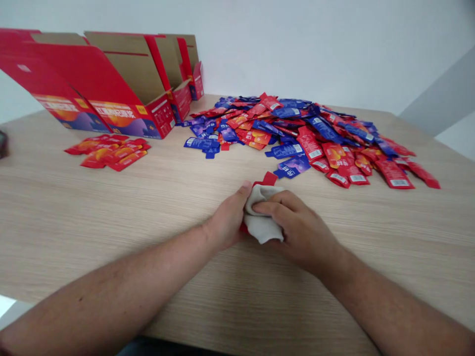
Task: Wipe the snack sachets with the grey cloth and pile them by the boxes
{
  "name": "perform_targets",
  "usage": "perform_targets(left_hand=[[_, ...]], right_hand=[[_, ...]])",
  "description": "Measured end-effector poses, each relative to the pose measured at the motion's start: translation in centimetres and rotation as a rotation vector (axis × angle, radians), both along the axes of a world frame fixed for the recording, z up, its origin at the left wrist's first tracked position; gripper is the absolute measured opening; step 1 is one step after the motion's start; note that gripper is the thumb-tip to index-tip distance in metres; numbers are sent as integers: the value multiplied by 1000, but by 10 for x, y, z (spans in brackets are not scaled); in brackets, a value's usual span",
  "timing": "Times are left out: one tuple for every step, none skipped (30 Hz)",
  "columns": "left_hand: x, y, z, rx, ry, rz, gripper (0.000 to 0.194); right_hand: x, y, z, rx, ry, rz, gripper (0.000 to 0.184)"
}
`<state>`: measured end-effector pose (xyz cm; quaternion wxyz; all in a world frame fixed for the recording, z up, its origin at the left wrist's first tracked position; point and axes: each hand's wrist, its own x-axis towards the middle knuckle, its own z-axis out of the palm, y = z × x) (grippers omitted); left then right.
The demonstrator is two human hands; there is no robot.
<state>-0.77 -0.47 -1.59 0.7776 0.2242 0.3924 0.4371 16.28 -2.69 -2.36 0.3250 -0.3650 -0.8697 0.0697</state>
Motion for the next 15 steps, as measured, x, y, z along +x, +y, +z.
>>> perform_targets(left_hand=[[0,-1,0,15,-3,-16,49],[0,-1,-1,29,-1,-39,49],[-1,-2,-3,40,6,-64,50],[-2,-3,-6,52,15,-83,50],[-3,-4,-8,72,25,-90,50],[-3,-4,-10,102,31,-85,50],[-4,-5,-12,137,28,-69,51],[-5,-5,-14,167,18,-48,51],[-6,-5,-15,179,6,-41,51],[-7,-5,-15,169,-2,-57,52],[-8,-4,-15,146,-8,-88,53],[-9,-4,-14,121,-9,-121,54],[-10,-3,-14,101,-8,-160,56],[-10,-3,-14,95,-10,-182,57],[-10,-3,-14,105,-11,-180,56]], right_hand=[[2,1,0,10,10,-31,45],[3,2,1,30,31,-73,46],[5,3,1,46,56,-111,46],[6,3,1,54,73,-129,46],[6,3,2,54,76,-121,46],[6,2,2,45,68,-93,46],[5,0,3,32,50,-55,46],[5,0,3,23,33,-30,46],[5,0,3,21,23,-29,46],[6,1,2,30,23,-51,46],[7,2,2,45,34,-96,46],[9,4,1,64,52,-140,45],[10,6,1,79,68,-171,44],[10,7,0,80,77,-183,44],[10,7,0,71,74,-166,44]])
